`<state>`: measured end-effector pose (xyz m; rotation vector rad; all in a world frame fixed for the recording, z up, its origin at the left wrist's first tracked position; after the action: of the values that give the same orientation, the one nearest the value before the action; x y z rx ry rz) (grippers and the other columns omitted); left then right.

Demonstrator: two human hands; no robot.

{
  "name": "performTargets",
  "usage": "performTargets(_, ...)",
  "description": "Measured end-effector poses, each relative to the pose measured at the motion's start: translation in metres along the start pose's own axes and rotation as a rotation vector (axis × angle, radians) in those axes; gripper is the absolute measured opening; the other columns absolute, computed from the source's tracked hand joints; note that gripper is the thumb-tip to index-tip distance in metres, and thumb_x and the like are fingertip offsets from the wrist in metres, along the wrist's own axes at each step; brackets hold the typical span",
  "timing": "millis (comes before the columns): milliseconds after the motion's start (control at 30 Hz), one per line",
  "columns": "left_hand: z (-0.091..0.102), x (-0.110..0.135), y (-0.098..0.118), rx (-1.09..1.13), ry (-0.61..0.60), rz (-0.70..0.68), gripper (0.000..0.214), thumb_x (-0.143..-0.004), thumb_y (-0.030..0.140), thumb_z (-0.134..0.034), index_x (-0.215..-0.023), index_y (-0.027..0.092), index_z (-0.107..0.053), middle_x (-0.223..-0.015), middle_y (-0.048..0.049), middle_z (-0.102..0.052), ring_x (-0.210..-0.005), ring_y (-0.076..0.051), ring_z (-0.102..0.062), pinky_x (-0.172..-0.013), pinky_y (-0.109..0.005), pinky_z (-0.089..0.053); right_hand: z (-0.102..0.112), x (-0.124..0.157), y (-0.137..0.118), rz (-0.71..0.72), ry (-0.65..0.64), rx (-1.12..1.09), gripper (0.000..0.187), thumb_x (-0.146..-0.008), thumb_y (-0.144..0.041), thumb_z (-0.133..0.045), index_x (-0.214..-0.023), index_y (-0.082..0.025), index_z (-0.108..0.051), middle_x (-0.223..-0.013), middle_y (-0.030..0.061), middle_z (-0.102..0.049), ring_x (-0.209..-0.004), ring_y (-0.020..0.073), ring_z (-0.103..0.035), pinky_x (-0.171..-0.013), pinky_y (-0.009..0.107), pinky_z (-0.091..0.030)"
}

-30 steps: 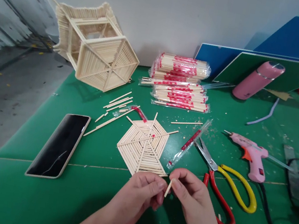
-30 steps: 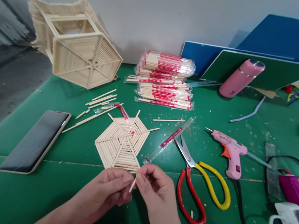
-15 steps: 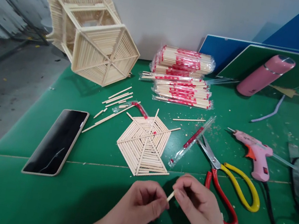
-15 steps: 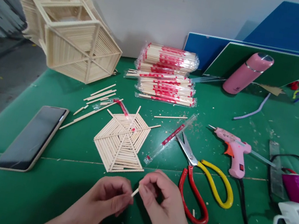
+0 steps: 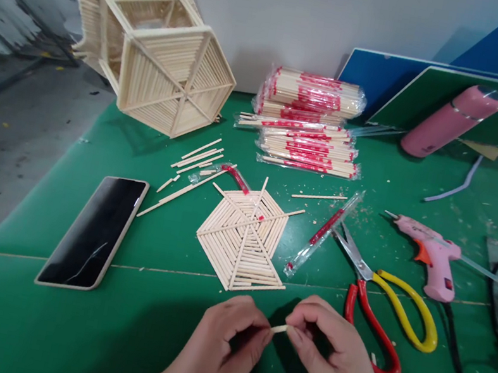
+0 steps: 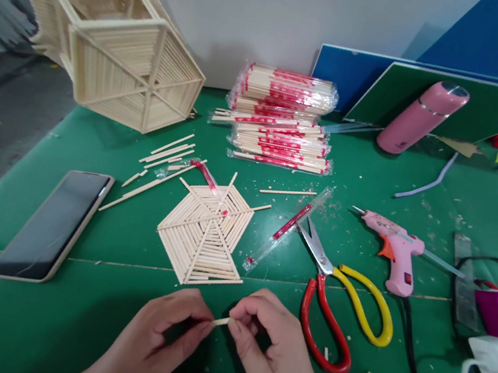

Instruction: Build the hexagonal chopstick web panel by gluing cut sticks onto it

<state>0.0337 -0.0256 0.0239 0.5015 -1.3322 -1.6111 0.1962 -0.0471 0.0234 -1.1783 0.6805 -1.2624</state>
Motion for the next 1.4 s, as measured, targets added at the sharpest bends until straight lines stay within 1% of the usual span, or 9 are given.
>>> performTargets(133, 0.003, 0.002, -0.003, -0.089, 0.025, -0.1, 0.013, -0.081, 0.018, -0.047, -0.073, 0.016, -0.058, -0.065, -0.0025, -0.054, -0.06, -0.012, -0.051, -0.056, -0.02, -0.039, -0.003, -0.002, 0.002, 0.011, -0.001, 0.019, 0.01, -0.086, -0.023, -0.044, -0.081, -0.02, -0.053, -0.077, 0.0003, -0.05, -0.068, 0.0114, -0.049, -0.061, 0.021, -0.041)
performTargets(367, 0.004, 0.0, -0.004, -0.107, 0.106, -0.146, 0.01, -0.073, 0.012, -0.053, -0.078, 0.017, -0.059, -0.067, -0.003, -0.057, -0.059, -0.012, -0.052, -0.055, -0.02, -0.041, -0.003, -0.004, 0.001, 0.038, 0.023, 0.036, 0.011, -0.086, -0.025, -0.043, -0.083, -0.021, -0.053, -0.077, 0.0017, -0.051, -0.069, 0.0124, -0.049, -0.061, 0.023, -0.042)
performTargets(567, 0.002, 0.0, -0.004, -0.099, 0.091, -0.17, 0.011, -0.078, 0.014, -0.049, -0.075, 0.018, -0.059, -0.066, -0.0032, -0.055, -0.06, -0.012, -0.051, -0.056, -0.02, -0.039, -0.003, -0.004, -0.002, 0.055, 0.06, 0.075, 0.011, -0.086, -0.023, -0.044, -0.085, -0.021, -0.054, -0.079, 0.0018, -0.054, -0.069, 0.0123, -0.052, -0.062, 0.022, -0.044)
performTargets(700, 0.004, 0.0, -0.002, -0.117, 0.089, -0.18, 0.012, -0.079, 0.014, -0.048, -0.075, 0.018, -0.059, -0.065, -0.0032, -0.054, -0.06, -0.012, -0.05, -0.056, -0.021, -0.038, 0.012, 0.001, 0.007, 0.058, 0.3, 0.235, 0.013, -0.083, -0.025, -0.048, -0.094, -0.023, -0.054, -0.084, 0.0021, -0.057, -0.071, 0.0132, -0.055, -0.062, 0.023, -0.046)
performTargets(800, 0.006, -0.001, -0.002, -0.104, 0.103, -0.181, 0.012, -0.079, 0.014, -0.048, -0.072, 0.018, -0.057, -0.064, -0.0027, -0.053, -0.058, -0.013, -0.048, -0.055, -0.021, -0.037, 0.037, 0.012, 0.024, 0.043, 0.592, 0.484, 0.011, -0.081, -0.028, -0.051, -0.089, -0.022, -0.055, -0.084, 0.0034, -0.058, -0.073, 0.0163, -0.056, -0.064, 0.027, -0.046)
performTargets(900, 0.007, -0.003, 0.0, -0.09, 0.148, -0.187, 0.012, -0.079, 0.014, -0.048, -0.071, 0.019, -0.055, -0.061, -0.0013, -0.051, -0.056, -0.012, -0.046, -0.054, -0.021, -0.037, 0.063, 0.026, 0.044, -0.034, 0.739, 0.697, 0.022, -0.079, -0.034, -0.05, -0.096, -0.02, -0.054, -0.091, 0.0071, -0.057, -0.081, 0.0208, -0.055, -0.072, 0.035, -0.046)
performTargets(1067, 0.008, -0.007, 0.005, -0.076, 0.195, -0.143, 0.016, -0.079, 0.016, -0.048, -0.064, 0.019, -0.05, -0.059, 0.0004, -0.048, -0.055, -0.011, -0.043, -0.053, -0.02, -0.035, 0.09, 0.038, 0.07, -0.246, 0.663, 0.882, 0.035, -0.077, -0.039, -0.043, -0.103, -0.017, -0.051, -0.096, 0.0113, -0.056, -0.082, 0.0249, -0.057, -0.062, 0.035, -0.048)
performTargets(1233, 0.018, -0.007, 0.009, -0.042, 0.279, -0.074, 0.019, -0.081, 0.02, -0.046, -0.063, 0.019, -0.05, -0.059, 0.0014, -0.044, -0.055, -0.011, -0.041, -0.052, -0.021, -0.034, 0.099, 0.033, 0.077, -0.3, 0.583, 0.967, 0.032, -0.079, -0.038, -0.038, -0.099, -0.018, -0.052, -0.087, 0.0092, -0.059, -0.071, 0.0235, -0.059, -0.056, 0.034, -0.047)
performTargets(1400, 0.029, -0.005, 0.004, -0.119, 0.349, -0.089, 0.015, -0.082, 0.02, -0.046, -0.068, 0.019, -0.05, -0.06, 0.0017, -0.046, -0.055, -0.011, -0.043, -0.051, -0.021, -0.034, 0.1, 0.037, 0.077, -0.273, 0.597, 0.986, 0.032, -0.08, -0.042, -0.035, -0.093, -0.019, -0.053, -0.087, 0.0092, -0.06, -0.071, 0.0243, -0.06, -0.054, 0.033, -0.046)
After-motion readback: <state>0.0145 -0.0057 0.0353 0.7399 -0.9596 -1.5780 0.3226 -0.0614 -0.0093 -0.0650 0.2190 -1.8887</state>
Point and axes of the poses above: each hand's wrist, its own x-axis away from the middle knuckle, its own z-axis out of the back of the hand, y = z × x, the point moved 2 cm from there along -x, towards the middle knuckle
